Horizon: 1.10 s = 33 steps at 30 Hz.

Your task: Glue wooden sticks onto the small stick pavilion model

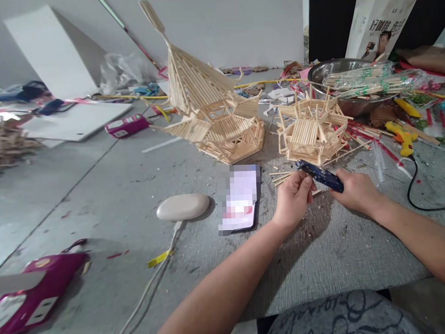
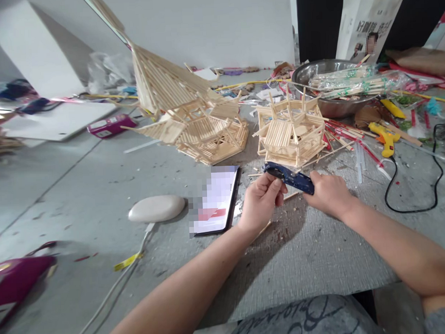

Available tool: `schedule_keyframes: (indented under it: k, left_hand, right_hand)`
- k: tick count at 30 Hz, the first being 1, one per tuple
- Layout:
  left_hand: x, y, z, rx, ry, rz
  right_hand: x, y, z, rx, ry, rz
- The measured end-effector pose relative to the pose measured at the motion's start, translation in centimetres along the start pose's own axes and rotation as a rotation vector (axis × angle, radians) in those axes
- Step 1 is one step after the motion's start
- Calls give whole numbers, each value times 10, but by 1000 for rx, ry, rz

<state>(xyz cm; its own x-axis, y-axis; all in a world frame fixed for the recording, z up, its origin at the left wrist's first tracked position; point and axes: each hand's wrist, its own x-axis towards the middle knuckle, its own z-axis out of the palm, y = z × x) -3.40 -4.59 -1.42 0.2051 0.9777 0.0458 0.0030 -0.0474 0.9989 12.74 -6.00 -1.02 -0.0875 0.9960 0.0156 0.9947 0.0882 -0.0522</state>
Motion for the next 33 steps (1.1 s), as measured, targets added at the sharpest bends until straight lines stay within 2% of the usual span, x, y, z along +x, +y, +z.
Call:
schedule_keyframes:
  k: [7,15,25,29,33]
  left_hand:
    - [0,1,0,3,-5,-24]
    - [1,-1,-1,28,4,27]
    - [-2,1,-1,90,-4,34]
    - [-1,1,0,13,-15,30]
    - [0,-3,2,-65,0,39]
  right_hand:
    - [1,0,-2,4,-12,8]
    - [-1,2,0,102,67,-40]
    - [-1,2,1,73,27,-3]
    - [0,0,-1,148,-2,25]
    - [3,5,-2,165,27,32]
